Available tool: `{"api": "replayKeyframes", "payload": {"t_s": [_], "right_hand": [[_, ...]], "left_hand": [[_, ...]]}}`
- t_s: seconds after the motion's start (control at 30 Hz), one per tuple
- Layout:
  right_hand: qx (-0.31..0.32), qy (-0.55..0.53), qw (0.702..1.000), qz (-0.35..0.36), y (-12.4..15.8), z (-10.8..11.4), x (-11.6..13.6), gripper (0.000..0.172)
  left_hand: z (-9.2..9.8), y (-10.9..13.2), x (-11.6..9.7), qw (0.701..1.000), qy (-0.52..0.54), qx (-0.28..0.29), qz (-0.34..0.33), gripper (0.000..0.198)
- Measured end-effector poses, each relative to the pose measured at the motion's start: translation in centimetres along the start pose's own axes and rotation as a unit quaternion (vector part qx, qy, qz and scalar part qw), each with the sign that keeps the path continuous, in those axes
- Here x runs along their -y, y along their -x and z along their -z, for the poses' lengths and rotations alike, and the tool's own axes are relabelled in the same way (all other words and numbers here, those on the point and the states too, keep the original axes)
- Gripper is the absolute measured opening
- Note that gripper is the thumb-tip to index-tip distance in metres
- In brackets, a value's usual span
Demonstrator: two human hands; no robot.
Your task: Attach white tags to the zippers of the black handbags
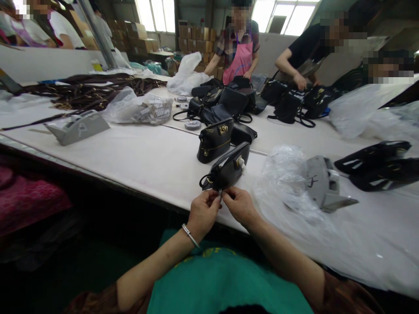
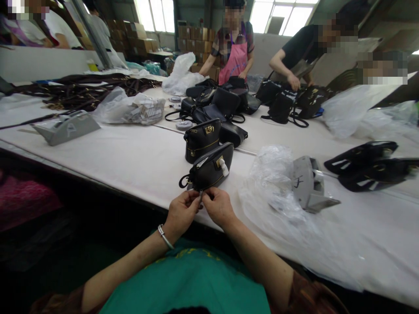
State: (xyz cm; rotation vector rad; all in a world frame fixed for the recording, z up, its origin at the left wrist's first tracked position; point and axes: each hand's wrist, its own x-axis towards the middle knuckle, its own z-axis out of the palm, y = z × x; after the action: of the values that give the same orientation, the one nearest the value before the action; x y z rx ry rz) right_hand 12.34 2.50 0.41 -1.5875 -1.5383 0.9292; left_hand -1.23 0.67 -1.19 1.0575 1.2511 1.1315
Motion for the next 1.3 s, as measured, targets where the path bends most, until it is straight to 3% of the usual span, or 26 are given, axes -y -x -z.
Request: {"api": "replayKeyframes", "payload": {"t_s": [0.1,0.37,0.47,0.6,0.73,1.1,1.17,1.23,1.3], "right_hand": [[0.011,-0.024,1.000,0.002,-0.1,0.1,-0.1,0.022],[0.076,-0.188,0.976,-0.077,-0.4,0.3,-1.0,0.027],[0.063,-0.174,0.979,-0.084,-0.5,0.2,-1.2,0.025],[0.045,-0.111,0.990,-0.074,-0.3,0.3,-0.8,0.022],[0.041,-0.084,0.993,-0.078,-0.2,0.3,-0.2,0.028],[0.026,-0.151,0.980,-0.130,-0.3,-0.1,0.3,0.027],[0.029,-0.165,0.976,-0.143,-0.3,-0.1,0.3,0.024],[0.036,-0.182,0.971,-0.154,-0.3,-0.1,0.4,0.023],[0.043,-0.196,0.966,-0.161,-0.3,0.0,0.5,0.024]], "left_hand": [[0.2,0.0,0.0,0.999,-0.037,0.014,-0.038,0.024],[0.4,-0.3,0.0,0.998,-0.051,0.028,-0.026,0.022],[0.4,-0.3,0.2,0.989,-0.120,0.014,-0.081,0.018],[0.6,-0.2,0.0,0.943,-0.269,-0.003,-0.195,0.019],[0.7,-0.1,-0.1,0.929,-0.280,0.002,-0.240,0.019],[0.9,0.4,-0.3,0.958,-0.193,0.030,-0.212,0.024],[0.9,0.4,-0.5,0.976,-0.146,0.024,-0.162,0.022],[0.8,0.2,-0.5,0.996,-0.063,0.020,-0.059,0.024],[0.6,-0.1,-0.6,0.997,0.044,0.022,0.057,0.027]]}}
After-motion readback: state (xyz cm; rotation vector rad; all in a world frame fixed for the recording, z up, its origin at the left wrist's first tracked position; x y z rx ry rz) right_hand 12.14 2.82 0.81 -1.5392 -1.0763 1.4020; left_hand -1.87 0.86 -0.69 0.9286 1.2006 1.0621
